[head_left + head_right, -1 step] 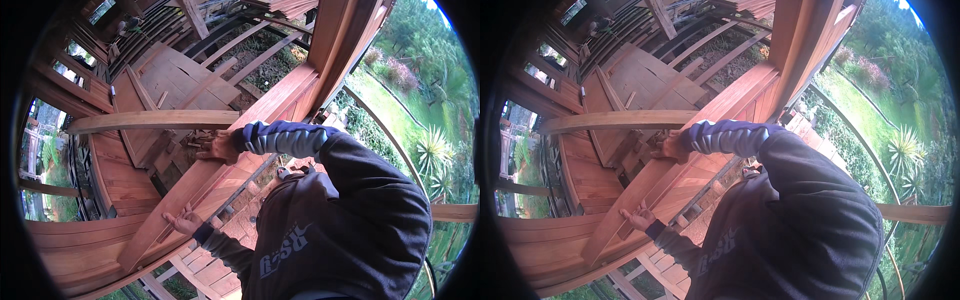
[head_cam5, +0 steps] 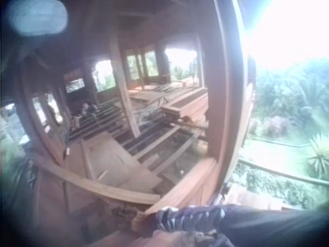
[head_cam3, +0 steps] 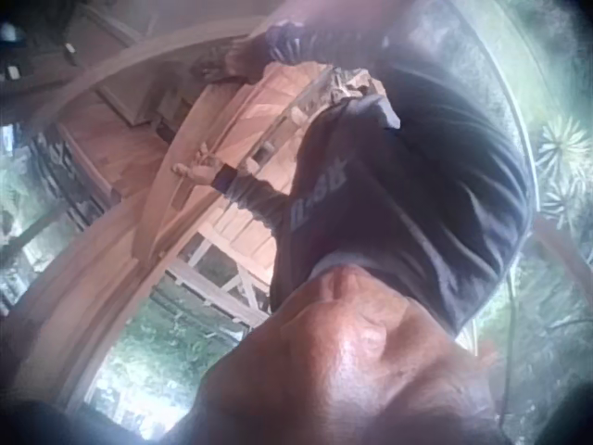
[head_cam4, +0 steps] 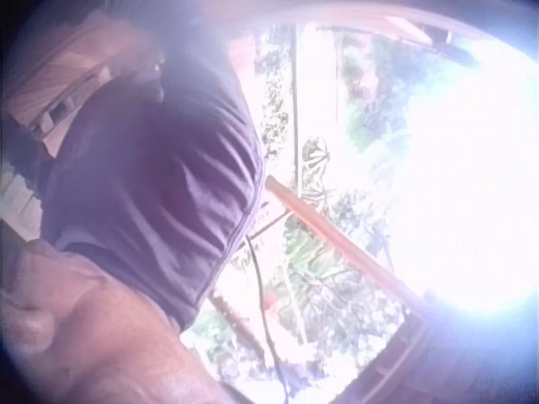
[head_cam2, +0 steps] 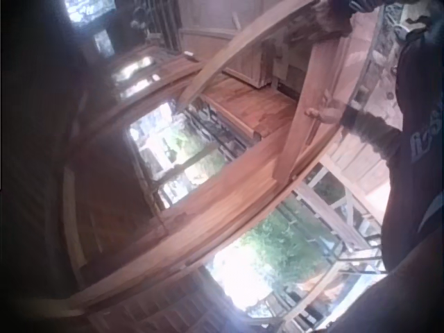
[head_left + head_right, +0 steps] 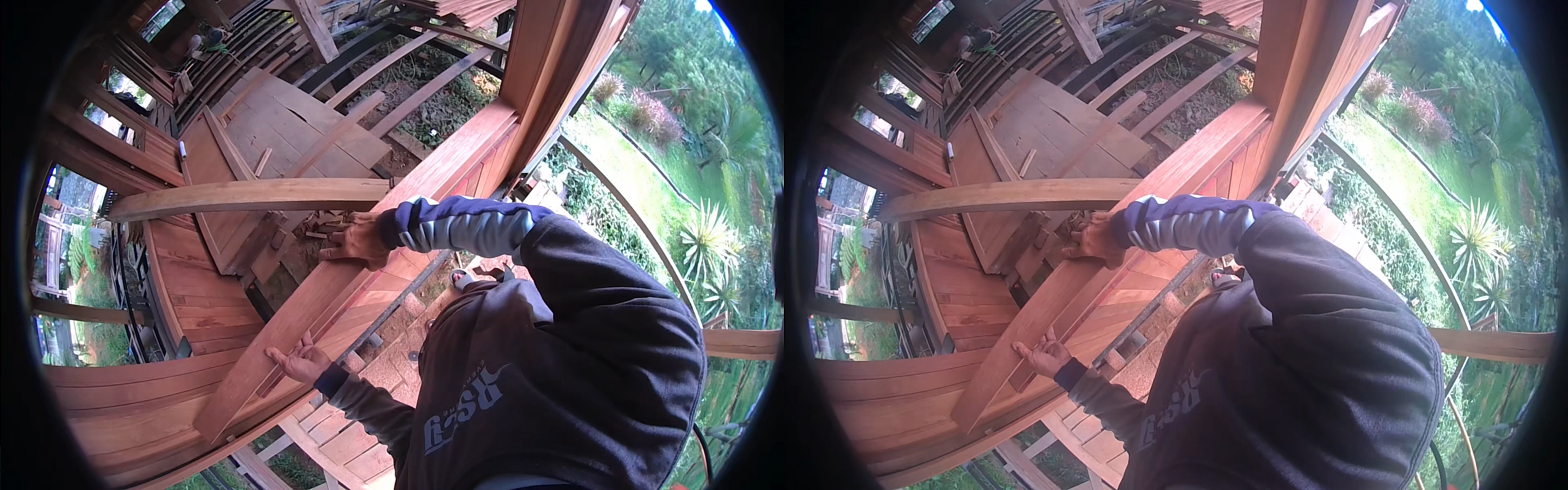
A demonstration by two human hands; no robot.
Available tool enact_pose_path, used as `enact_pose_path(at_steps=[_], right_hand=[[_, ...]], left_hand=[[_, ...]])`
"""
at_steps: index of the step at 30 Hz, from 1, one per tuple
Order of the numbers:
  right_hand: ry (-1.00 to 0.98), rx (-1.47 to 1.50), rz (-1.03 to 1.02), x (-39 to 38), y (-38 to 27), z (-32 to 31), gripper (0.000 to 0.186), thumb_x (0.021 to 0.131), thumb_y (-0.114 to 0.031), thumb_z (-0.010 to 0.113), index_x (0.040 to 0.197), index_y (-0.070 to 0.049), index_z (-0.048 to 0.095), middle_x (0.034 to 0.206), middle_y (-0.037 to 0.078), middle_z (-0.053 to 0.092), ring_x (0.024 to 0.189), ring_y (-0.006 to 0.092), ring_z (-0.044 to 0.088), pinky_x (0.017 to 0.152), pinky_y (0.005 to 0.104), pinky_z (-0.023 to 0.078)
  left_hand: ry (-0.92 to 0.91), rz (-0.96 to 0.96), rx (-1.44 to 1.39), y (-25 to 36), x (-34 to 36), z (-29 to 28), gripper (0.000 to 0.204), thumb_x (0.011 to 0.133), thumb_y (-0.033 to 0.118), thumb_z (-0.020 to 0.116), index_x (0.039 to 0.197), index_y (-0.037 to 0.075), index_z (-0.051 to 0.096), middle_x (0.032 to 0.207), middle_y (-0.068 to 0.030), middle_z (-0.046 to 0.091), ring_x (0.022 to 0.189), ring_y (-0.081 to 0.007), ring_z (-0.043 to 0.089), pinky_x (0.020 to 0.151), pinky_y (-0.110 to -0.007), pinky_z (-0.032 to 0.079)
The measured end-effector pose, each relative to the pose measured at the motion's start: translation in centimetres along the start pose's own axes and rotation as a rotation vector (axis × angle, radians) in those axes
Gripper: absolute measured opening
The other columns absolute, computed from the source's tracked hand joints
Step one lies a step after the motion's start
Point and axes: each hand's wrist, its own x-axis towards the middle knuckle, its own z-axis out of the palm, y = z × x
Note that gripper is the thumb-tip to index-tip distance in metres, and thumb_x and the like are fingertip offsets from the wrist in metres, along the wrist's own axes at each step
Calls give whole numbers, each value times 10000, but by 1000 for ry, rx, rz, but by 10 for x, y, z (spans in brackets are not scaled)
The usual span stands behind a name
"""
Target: The person carries a long wooden plank across a partially constructed wooden deck and fits it into place between existing planks. They repeatedly adjust and align the plank to ensure it sits flush with the surrounding structure.
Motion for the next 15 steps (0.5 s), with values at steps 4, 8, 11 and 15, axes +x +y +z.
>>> enact_pose_path(at_steps=[4, 8, 11, 15], right_hand=[[-54, 73, 41, -17, 1, 10, 996, 574, -285, 719, 1448, -223, 246, 1302, 167, 416, 1260, 357, 404, 918, 570, 416], [-95, 140, 59, 2, 5, 27, 976, 573, -280, 718, 1435, -219, 265, 1289, 162, 434, 1242, 347, 422, 918, 571, 417], [8, 155, -55, 32, -6, 40, 968, 565, -264, 722, 1425, -208, 281, 1274, 175, 451, 1147, 351, 506, 896, 560, 435], [166, 284, -71, 2, 7, 27, 960, 538, -190, 698, 1413, -136, 308, 1179, 223, 495, 1036, 385, 557, 824, 499, 489]], left_hand=[[-33, -47, 12, -16, 1, -9, 397, 932, 344, 518, 1282, 177, 437, 1336, -130, 438, 1249, -332, 417, 1021, -586, 363], [4, -67, 28, -29, 25, -32, 388, 913, 353, 561, 1253, 193, 464, 1291, -87, 477, 1172, -305, 482, 946, -524, 425], [-99, -88, -10, -27, 55, -92, 314, 906, 362, 585, 1174, 219, 505, 1136, -33, 581, 962, -221, 608, 716, -406, 541], [78, 4, 133, -41, 30, -26, 465, 852, 474, 625, 1197, 183, 510, 1069, -54, 576, 876, -209, 603, 598, -384, 545]])
